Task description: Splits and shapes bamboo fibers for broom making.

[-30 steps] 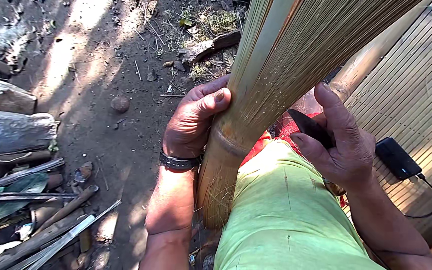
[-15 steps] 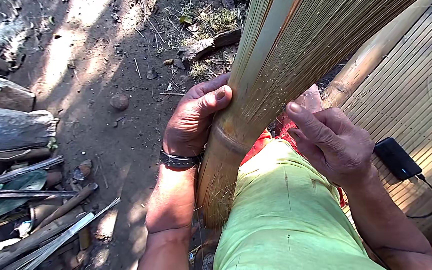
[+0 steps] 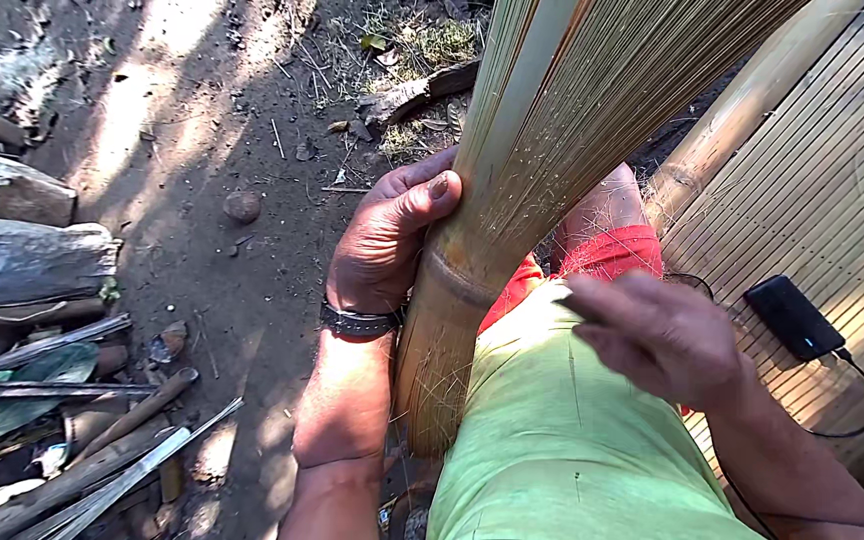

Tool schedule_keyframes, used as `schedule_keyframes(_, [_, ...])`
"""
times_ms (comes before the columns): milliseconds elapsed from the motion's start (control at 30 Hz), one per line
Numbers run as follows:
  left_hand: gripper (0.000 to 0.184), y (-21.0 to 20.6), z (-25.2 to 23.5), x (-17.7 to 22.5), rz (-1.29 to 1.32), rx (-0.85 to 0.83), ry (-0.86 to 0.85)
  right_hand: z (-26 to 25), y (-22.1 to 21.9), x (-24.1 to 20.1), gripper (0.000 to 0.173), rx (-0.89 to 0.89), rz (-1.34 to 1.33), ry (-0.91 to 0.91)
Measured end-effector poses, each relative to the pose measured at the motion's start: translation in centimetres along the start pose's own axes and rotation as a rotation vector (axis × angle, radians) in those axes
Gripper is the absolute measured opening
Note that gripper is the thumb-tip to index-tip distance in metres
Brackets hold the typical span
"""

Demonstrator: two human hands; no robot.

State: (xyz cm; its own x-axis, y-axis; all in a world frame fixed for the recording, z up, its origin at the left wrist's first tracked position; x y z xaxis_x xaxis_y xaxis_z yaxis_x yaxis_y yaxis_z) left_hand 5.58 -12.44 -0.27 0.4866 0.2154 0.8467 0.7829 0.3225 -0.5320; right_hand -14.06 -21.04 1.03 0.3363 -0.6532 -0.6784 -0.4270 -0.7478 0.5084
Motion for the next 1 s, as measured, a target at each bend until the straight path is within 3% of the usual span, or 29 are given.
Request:
schedule_keyframes(133, [0.029,-0.8,0.1,0.2,0.021,-0.040,-0.002,-0.7,3.9,2.5,0.065,0.199,0.067,-0.150])
schedule_keyframes(267, [0.028,-1.6,0.3,0.2,0.017,-0.048,0.000,-0.4,4.3,4.6,0.081,0.227,-0.267,-0.263])
schedule_keyframes(400, [0.027,-1.7,2.8,-0.1,-0.076,0.009,-0.015,0.0,3.4,5.9,0.078,0.185,-0.658,-0.368])
schedule_keyframes(567, [0.028,-2.0,2.8,-0.1,-0.081,-0.001,-0.025,0.2,4.1,6.1,0.070,0.230,-0.737,-0.375])
schedule_keyframes(667, [0.029,-2.2,2.9,-0.1,-0.122,0.050,-0.013,0.3,4.2,5.7,0.069,0.228,-0.652,-0.350])
schedule_keyframes(833, [0.032,-2.6,3.1,0.0,-0.218,0.143,0.032,0.3,2.9,4.4,0.075,0.161,-0.195,-0.267])
schedule_keyframes(1000, [0.030,-2.5,3.2,0.0,-0.230,0.166,0.061,0.5,1.4,3.9,0.074,0.129,-0.019,-0.208])
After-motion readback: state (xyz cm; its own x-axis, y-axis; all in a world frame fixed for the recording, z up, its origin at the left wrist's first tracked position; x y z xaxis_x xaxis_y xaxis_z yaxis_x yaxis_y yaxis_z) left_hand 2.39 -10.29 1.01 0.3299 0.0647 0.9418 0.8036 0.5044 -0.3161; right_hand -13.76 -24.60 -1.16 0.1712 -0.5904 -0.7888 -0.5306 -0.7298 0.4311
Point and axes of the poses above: each hand's wrist, its own z-axis away from the middle knuckle, its own y-axis out of the back of the hand, x = y × z, the point moved 10 cm from there along -z, towards the middle knuckle, and after that the axes turned 4 degrees about z, right-handed, at the moved point
